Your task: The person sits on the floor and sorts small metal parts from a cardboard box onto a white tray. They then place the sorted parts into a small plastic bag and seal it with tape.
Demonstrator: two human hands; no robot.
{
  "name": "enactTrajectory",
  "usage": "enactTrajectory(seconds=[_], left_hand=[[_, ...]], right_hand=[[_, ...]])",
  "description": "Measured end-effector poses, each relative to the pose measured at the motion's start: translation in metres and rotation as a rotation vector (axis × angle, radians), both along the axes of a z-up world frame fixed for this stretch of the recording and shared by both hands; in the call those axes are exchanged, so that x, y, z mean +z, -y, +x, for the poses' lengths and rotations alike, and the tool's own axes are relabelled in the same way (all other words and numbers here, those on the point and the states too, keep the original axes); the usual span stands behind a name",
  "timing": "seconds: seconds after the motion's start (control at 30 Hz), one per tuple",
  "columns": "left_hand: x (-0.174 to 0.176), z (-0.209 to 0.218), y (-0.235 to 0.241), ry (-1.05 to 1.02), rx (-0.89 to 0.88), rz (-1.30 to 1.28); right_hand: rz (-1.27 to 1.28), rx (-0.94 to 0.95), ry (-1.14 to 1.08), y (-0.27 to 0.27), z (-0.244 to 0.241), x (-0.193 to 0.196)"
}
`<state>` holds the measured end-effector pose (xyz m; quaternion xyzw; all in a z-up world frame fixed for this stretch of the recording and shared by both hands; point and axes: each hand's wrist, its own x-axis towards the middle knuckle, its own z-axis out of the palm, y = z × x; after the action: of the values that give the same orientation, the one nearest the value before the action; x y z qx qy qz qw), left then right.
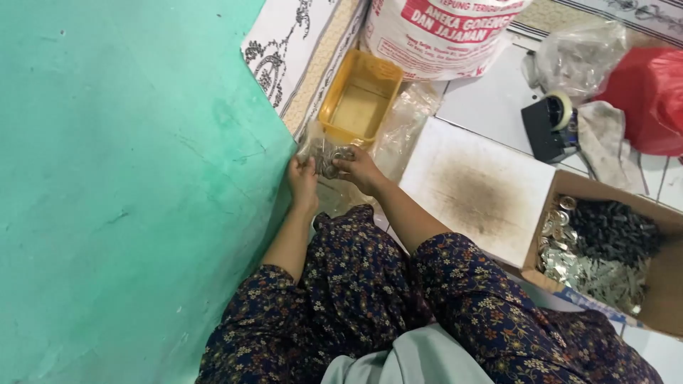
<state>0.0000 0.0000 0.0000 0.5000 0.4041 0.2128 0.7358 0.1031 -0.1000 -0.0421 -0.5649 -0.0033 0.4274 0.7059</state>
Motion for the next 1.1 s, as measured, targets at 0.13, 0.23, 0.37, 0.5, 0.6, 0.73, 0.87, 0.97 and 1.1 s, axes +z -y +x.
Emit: enactTrajectory(seconds=[0.13,0.23,0.37,0.5,0.6,0.73,0.87,0.97,1.1], left_hand=[[0.010,0.001,0.003,-0.019,0.022,-0.037],[-0.006,0.005,0.004,-0.052,-0.006,-0.099],[-0.046,0.009,-0.002,-0.053,-0.025,-0.207],[-0.036,0.013,-0.005,-0.076,-0.078,-0.249],[-0.053,0.015,-0.014,-0.312,-0.242,-0.138],[-0.056,0.015,-0.017,-0.508,-0.295,0.168],[-0.039,0.010,-0.013,-0.705,-0.367,0.914],[-0.063,0.012,-0.020,-0.544,-0.527,1.159],[-0.068,0.006,-0.016,-0.465,-0.780,1.034]], right_hand=[[-0.102,0.039,0.038,-0.009,0.007,-0.015],[-0.361,0.130,0.215,-0.007,0.018,-0.034],[-0.622,0.165,0.524,-0.007,0.021,-0.041],[-0.758,0.213,0.754,-0.007,0.002,0.016],[-0.758,0.270,0.819,-0.010,-0.011,0.055],[-0.884,0.284,1.356,-0.012,-0.008,0.003],[-0.819,0.503,1.621,-0.011,-0.004,-0.029],[-0.827,0.746,1.687,-0.008,-0.009,-0.033],[-0.873,0.815,1.623,-0.001,-0.017,-0.008]])
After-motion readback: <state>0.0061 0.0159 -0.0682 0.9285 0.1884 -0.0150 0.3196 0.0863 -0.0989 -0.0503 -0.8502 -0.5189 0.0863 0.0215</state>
